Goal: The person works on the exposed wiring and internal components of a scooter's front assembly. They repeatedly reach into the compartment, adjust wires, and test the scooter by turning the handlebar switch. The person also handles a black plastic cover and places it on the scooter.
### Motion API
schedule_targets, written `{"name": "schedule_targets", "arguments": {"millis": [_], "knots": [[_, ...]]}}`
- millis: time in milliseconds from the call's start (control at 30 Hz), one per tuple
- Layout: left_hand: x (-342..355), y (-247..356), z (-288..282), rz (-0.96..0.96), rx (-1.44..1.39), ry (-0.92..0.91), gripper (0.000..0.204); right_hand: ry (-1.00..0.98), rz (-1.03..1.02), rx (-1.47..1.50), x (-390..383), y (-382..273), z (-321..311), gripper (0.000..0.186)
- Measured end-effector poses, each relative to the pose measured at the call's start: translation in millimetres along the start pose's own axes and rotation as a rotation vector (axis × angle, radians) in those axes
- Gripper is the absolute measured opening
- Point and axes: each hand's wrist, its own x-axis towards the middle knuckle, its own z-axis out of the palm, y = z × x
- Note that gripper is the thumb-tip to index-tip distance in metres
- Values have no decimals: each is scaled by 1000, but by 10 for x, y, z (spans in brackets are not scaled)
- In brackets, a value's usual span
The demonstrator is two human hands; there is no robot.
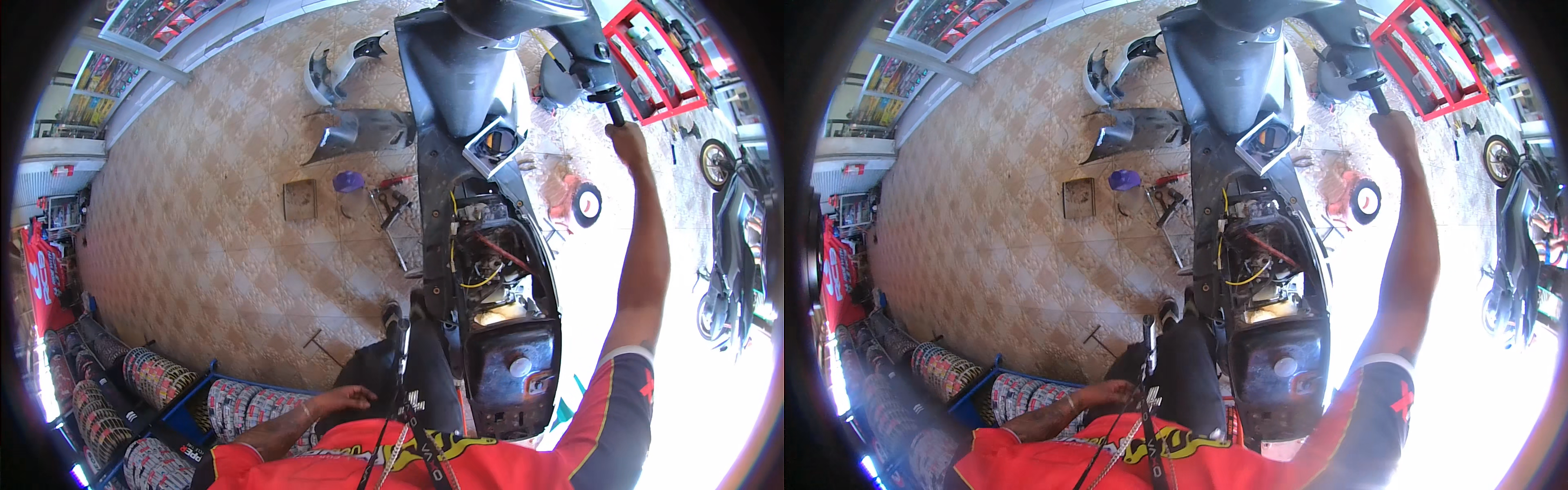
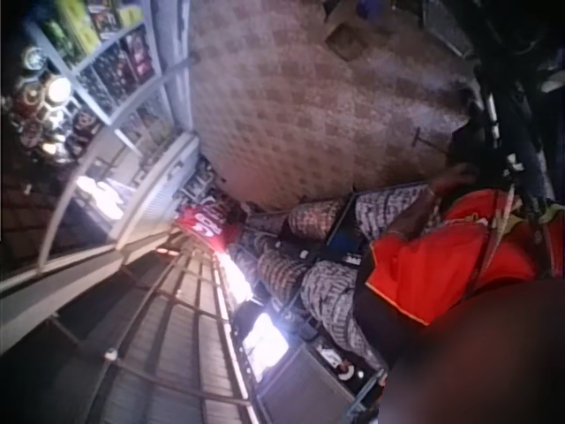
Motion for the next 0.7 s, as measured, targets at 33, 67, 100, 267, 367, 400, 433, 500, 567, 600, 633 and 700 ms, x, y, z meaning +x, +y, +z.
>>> {"name": "schedule_targets", "arguments": {"millis": [33,67,100,267,367,400,433,500,567,600,633,700], "knots": [[88,35,-25,80,17,68,50,53,-83,-157,-55,-45,-15,39],[175,84,-79,94,53,126,51,100,-46,-160,-85,-80,-56,40],[244,84,-70,63,82,166,51,200,-63,-197,-124,-103,-83,40],[134,-40,-31,27,341,98,46,86,-115,-430,-179,-194,100,41],[-21,-319,-16,62,402,90,47,242,107,-249,-141,-157,286,46],[-36,-371,-89,116,371,134,47,308,113,-253,-85,-144,319,47],[-43,-461,-94,81,253,115,48,221,26,-339,-29,-102,315,47],[-2,-564,-136,58,11,117,49,222,20,-239,54,18,340,44],[5,-593,-180,95,46,138,49,225,-39,-208,154,134,332,42],[-1,-596,-171,79,71,144,49,190,-67,-175,198,172,332,42],[-32,-577,-161,83,51,153,49,163,-72,-150,232,197,340,41],[-128,-495,-155,78,35,166,49,125,-113,-5,244,231,341,37]]}}
